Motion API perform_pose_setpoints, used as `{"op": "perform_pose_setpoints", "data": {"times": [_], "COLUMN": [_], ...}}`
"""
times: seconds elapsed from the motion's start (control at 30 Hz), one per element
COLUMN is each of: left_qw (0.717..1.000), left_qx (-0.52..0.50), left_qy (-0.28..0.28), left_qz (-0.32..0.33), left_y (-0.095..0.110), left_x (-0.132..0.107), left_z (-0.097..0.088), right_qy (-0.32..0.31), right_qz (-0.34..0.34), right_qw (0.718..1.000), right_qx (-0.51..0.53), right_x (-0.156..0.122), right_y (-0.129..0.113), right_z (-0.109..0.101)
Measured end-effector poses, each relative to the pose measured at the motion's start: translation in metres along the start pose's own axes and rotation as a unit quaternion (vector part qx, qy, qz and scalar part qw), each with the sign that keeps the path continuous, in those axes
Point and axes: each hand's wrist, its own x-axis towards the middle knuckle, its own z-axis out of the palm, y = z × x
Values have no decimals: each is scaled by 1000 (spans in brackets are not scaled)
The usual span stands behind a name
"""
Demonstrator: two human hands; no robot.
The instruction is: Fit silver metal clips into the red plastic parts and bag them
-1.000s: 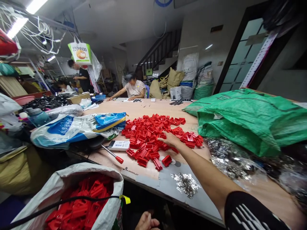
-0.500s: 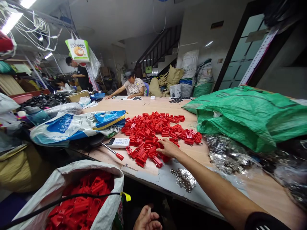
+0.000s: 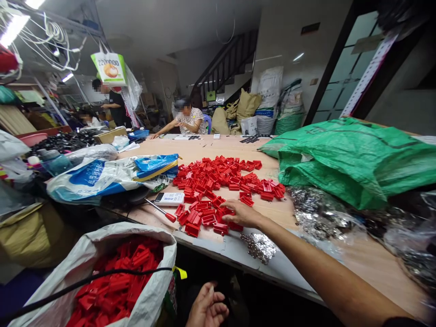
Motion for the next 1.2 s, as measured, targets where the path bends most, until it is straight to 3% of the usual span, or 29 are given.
{"op": "perform_pose_setpoints", "data": {"times": [0.2,0.33,0.7,1.2], "left_qw": [1000,1000,1000,997], "left_qx": [3,9,8,21], "left_qy": [-6,-7,-15,-55], "left_qz": [1,-5,18,48], "left_y": [0,0,-1,1], "left_x": [2,1,-1,-17], "left_z": [-2,-1,0,10], "right_qy": [124,130,105,86], "right_qz": [154,196,114,54], "right_qw": [980,971,970,978], "right_qx": [9,41,189,184], "right_x": [17,22,28,-7], "right_y": [60,81,48,13], "right_z": [-19,-10,35,32]}}
